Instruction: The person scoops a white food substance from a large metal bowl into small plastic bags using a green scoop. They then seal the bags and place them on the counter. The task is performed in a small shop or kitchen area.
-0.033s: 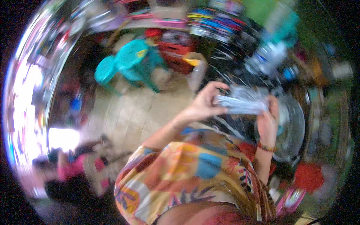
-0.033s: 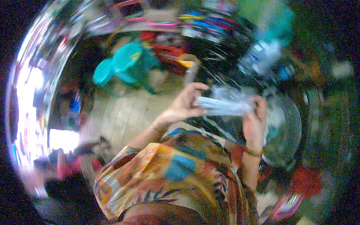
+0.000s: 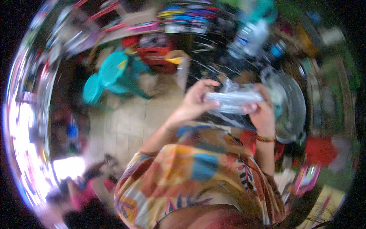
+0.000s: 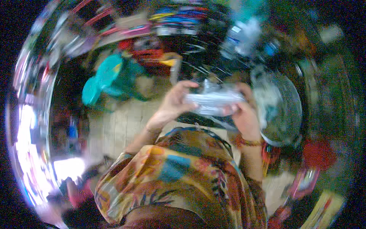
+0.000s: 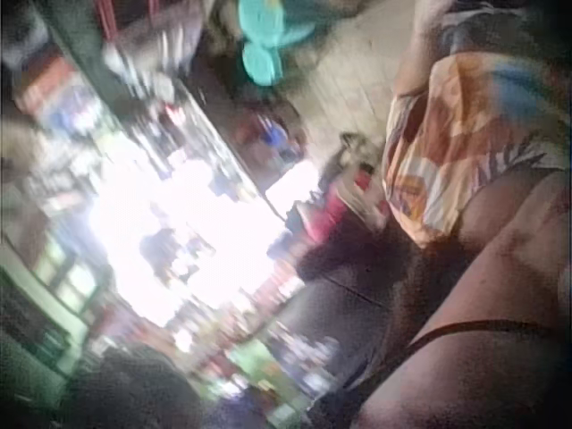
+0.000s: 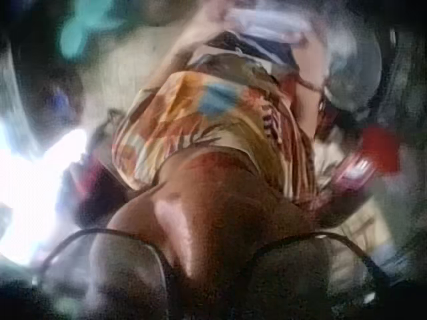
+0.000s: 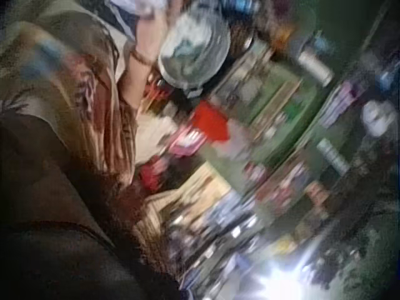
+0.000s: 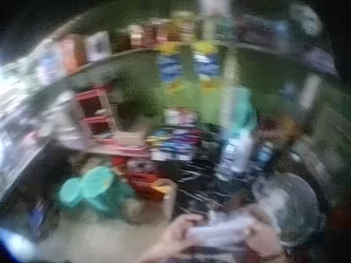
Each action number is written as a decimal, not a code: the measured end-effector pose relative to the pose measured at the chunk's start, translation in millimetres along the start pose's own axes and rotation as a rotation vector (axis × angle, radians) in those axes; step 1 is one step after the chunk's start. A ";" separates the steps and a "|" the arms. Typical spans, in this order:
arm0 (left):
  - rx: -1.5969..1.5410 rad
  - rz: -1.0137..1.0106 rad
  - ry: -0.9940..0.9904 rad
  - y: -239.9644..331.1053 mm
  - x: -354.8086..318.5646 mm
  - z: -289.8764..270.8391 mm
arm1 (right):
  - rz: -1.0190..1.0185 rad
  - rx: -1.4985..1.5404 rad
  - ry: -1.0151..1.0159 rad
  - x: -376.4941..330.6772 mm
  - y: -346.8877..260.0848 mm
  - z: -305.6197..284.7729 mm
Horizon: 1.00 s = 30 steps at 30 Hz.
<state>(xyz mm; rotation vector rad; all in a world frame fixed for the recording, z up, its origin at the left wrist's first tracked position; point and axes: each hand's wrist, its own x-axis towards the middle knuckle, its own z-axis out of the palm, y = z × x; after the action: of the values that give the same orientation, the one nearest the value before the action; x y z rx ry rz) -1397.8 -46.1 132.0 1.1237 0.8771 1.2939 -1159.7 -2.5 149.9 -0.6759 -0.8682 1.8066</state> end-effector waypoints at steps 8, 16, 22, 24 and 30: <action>-0.746 -0.505 -0.379 -15.5 45.7 6.9 | -0.222 -0.792 0.406 -30.6 23.6 -43.3; -0.657 -0.453 -0.406 -42.0 39.6 2.2 | -0.121 -1.213 0.293 -51.9 -65.4 -108.9; -0.122 -0.339 0.035 -38.7 40.9 -8.7 | 0.103 -2.025 0.416 -22.1 -119.5 -247.8; -0.086 -0.267 0.150 -50.5 23.5 -16.8 | 0.320 -2.206 0.307 -6.6 -116.9 -275.2; -0.134 -0.310 0.501 -61.1 -45.4 18.1 | 0.493 -2.376 -0.025 32.4 -77.8 -320.6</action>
<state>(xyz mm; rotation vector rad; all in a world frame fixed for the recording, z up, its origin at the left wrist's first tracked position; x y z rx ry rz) -1369.0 -89.3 73.5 0.5317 1.2561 1.3671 -884.7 131.0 21.6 -2.2525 -2.8103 0.1045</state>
